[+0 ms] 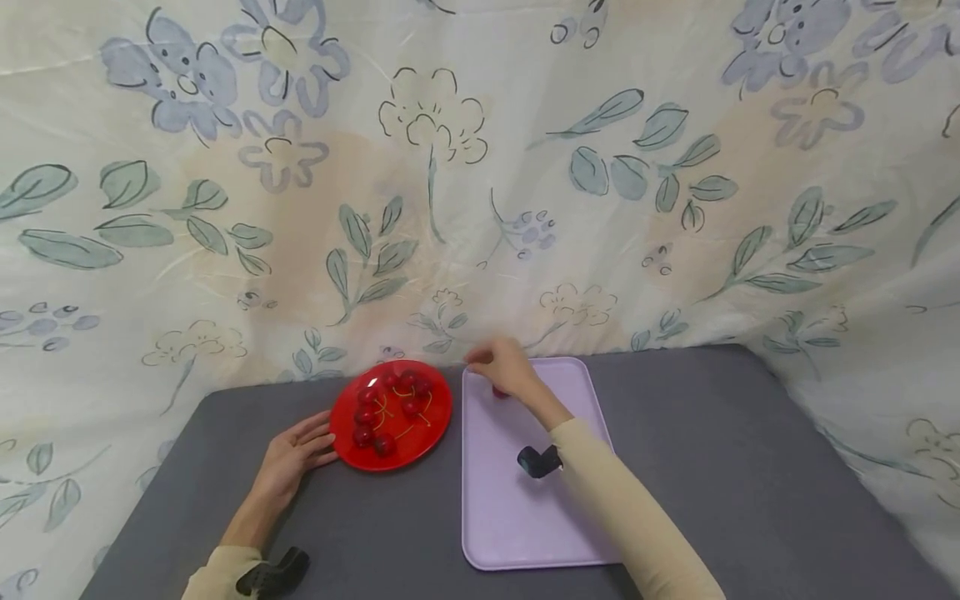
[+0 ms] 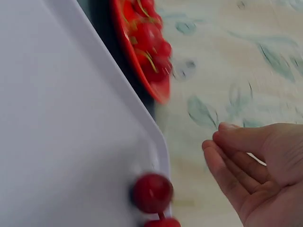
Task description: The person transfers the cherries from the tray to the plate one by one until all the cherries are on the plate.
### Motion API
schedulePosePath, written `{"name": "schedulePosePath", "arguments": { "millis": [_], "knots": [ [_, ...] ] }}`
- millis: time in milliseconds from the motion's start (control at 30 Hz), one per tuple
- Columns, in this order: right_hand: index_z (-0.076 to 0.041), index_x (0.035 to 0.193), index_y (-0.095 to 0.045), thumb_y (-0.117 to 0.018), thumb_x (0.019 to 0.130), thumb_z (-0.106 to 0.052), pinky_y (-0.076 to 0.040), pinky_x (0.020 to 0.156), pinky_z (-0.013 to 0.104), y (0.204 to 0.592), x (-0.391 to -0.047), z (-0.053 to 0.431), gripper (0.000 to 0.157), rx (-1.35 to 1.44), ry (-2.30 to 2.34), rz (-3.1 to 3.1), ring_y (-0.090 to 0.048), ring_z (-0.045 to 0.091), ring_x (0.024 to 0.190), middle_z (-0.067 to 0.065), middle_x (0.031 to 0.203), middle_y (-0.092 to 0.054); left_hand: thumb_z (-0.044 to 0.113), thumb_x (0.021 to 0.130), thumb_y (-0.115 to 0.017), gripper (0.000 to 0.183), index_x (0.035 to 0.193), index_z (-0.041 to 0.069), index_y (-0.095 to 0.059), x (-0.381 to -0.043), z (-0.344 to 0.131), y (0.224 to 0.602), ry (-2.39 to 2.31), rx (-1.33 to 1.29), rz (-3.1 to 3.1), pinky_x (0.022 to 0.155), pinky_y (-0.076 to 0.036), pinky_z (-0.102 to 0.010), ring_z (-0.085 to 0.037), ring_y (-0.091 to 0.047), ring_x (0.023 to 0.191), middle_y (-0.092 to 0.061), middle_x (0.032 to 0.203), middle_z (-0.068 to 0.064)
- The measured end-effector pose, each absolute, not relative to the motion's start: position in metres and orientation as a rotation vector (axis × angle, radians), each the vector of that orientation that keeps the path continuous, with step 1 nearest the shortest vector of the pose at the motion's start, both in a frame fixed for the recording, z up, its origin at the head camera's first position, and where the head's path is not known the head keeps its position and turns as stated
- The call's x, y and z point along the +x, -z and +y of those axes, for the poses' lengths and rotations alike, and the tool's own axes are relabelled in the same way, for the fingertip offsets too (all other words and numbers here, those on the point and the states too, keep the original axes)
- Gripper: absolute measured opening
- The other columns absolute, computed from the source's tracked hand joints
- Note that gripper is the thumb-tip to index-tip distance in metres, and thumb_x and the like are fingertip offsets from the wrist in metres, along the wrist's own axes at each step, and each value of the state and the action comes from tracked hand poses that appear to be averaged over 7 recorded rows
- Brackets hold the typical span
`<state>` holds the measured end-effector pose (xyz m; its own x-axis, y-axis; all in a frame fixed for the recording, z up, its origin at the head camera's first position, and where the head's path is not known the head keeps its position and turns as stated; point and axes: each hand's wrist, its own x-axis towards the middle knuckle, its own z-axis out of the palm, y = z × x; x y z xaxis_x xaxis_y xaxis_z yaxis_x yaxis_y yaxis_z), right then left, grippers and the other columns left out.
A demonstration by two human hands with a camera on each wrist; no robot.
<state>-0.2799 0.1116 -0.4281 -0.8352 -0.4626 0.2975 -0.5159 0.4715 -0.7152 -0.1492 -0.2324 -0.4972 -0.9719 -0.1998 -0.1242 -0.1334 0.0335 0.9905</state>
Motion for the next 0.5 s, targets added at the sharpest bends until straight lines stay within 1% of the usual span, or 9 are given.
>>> {"name": "schedulePosePath", "arguments": {
  "millis": [67,233,500],
  "knots": [
    [0.005,0.102,-0.074,-0.072,0.086,-0.002,-0.059,0.082,0.039,0.426,-0.288,0.121,0.017,0.831,-1.309,-2.626,-0.07,0.027,0.09,0.015,0.097,-0.074,0.005,0.098,-0.056,0.048,0.145,0.004,-0.044,-0.15,-0.232,0.496,2.12,0.363,-2.224,0.082,-0.058,-0.032,-0.013,-0.067,0.097,-0.052,0.136,-0.022],
    [0.003,0.101,-0.075,-0.072,0.087,-0.003,-0.058,0.081,0.04,0.426,-0.306,0.141,0.015,0.735,-1.211,-2.659,-0.067,0.026,0.088,0.015,0.097,-0.073,0.005,0.098,-0.056,0.048,0.145,0.003,-0.045,-0.152,-0.234,0.495,2.111,0.373,-2.233,0.081,-0.059,-0.032,-0.014,-0.068,0.097,-0.053,0.136,-0.023],
    [0.004,0.098,-0.075,-0.073,0.087,-0.006,-0.056,0.085,0.044,0.44,-0.32,0.161,0.014,0.753,-1.194,-2.704,-0.065,0.029,0.09,0.014,0.095,-0.071,0.003,0.098,-0.055,0.048,0.145,0.003,-0.044,-0.154,-0.235,0.494,2.128,0.36,-2.229,0.082,-0.059,-0.032,-0.012,-0.068,0.096,-0.054,0.134,-0.022]
  ]
}}
